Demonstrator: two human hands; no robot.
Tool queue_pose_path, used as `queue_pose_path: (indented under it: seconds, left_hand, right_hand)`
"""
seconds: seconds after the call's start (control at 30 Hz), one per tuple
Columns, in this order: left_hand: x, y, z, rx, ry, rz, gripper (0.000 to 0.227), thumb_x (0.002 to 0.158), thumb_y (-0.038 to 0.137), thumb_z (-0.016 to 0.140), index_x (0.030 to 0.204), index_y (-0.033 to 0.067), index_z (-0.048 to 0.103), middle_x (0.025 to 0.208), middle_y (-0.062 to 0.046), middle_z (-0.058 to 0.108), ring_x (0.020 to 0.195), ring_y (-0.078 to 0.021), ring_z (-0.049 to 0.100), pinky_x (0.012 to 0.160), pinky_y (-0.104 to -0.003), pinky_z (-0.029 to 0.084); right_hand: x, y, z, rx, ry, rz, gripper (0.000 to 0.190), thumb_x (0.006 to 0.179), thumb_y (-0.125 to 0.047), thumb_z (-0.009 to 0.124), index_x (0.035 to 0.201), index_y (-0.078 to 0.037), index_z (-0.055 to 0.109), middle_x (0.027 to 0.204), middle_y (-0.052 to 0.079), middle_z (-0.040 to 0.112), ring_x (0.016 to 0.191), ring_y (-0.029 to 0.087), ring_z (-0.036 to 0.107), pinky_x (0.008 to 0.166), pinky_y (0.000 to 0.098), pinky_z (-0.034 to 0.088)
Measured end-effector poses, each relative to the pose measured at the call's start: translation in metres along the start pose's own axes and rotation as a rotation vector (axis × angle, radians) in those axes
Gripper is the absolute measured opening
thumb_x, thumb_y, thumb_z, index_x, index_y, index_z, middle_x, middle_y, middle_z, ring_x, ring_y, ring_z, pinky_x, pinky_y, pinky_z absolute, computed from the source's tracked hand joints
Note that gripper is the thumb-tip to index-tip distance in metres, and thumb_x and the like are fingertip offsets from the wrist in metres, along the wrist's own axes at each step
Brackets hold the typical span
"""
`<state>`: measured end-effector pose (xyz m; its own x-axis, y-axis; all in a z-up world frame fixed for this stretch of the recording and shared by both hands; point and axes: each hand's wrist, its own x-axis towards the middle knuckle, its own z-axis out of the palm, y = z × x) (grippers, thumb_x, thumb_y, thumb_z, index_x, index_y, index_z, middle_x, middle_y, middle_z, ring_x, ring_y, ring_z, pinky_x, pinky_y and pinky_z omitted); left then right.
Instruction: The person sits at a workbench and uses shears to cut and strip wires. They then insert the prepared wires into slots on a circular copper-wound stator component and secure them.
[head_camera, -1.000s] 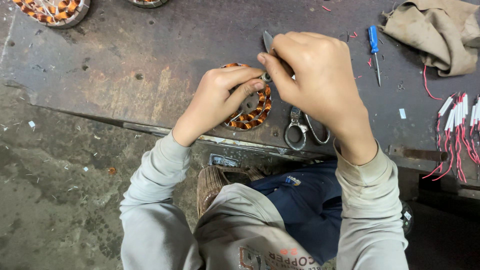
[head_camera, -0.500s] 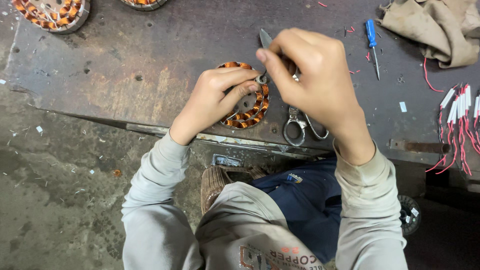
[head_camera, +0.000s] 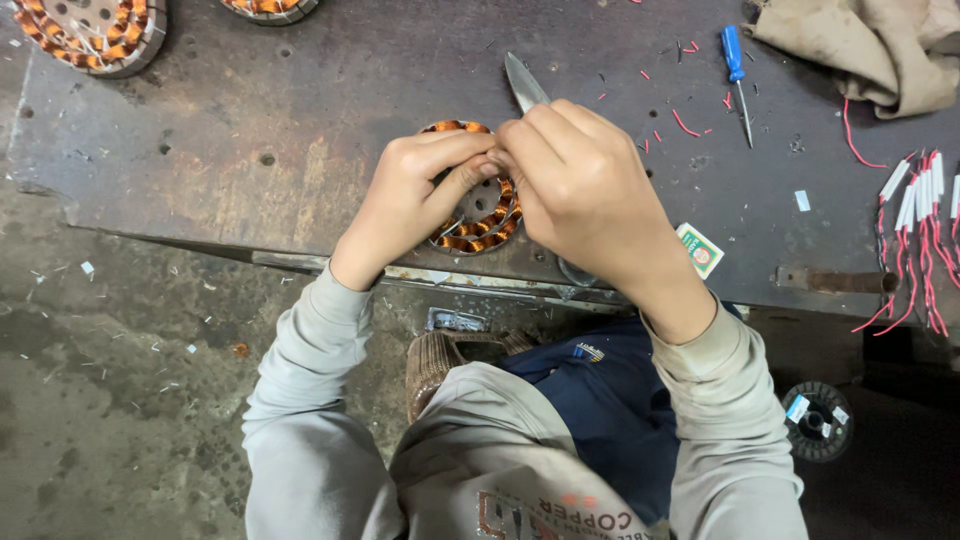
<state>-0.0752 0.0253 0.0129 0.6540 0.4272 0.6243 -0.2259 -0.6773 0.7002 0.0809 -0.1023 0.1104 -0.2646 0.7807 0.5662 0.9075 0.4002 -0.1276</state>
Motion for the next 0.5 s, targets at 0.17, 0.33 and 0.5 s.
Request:
queue_pose_path:
  seconds: [0.17, 0.33, 0.5]
  left_hand:
    - [0.002, 0.018, -0.001, 0.171, 0.069, 0.008, 0.013, 0.102, 0.01, 0.071, 0.112, 0.0015, 0.072, 0.109, -0.013, 0.073, 0.101, -0.0282, 0.07, 0.09, -0.036, 0.055]
    - [-0.023, 0.065, 0.019, 0.617, 0.301, -0.148, 0.034, 0.092, 0.02, 0.082, 0.118, 0.0011, 0.069, 0.119, -0.015, 0.064, 0.114, -0.0343, 0.057, 0.096, -0.046, 0.044]
    - [-0.046, 0.06, 0.049, 0.666, 0.301, -0.281, 0.041, 0.085, 0.018, 0.084, 0.111, -0.0023, 0.059, 0.126, -0.02, 0.059, 0.123, -0.0394, 0.05, 0.102, -0.05, 0.04]
  right_hand:
    - [0.002, 0.002, 0.006, -0.003, 0.012, 0.05, 0.011, 0.095, 0.005, 0.07, 0.101, 0.003, 0.061, 0.092, 0.016, 0.06, 0.088, 0.035, 0.062, 0.076, 0.0437, 0.05]
    - [0.001, -0.002, 0.007, 0.093, 0.06, 0.089, 0.01, 0.097, 0.002, 0.068, 0.102, 0.002, 0.06, 0.095, 0.015, 0.062, 0.089, 0.036, 0.063, 0.077, 0.044, 0.051]
    - [-0.006, -0.005, 0.009, 0.08, 0.059, 0.106, 0.01, 0.097, -0.001, 0.069, 0.1, 0.001, 0.06, 0.091, 0.016, 0.061, 0.086, 0.037, 0.063, 0.074, 0.0449, 0.05]
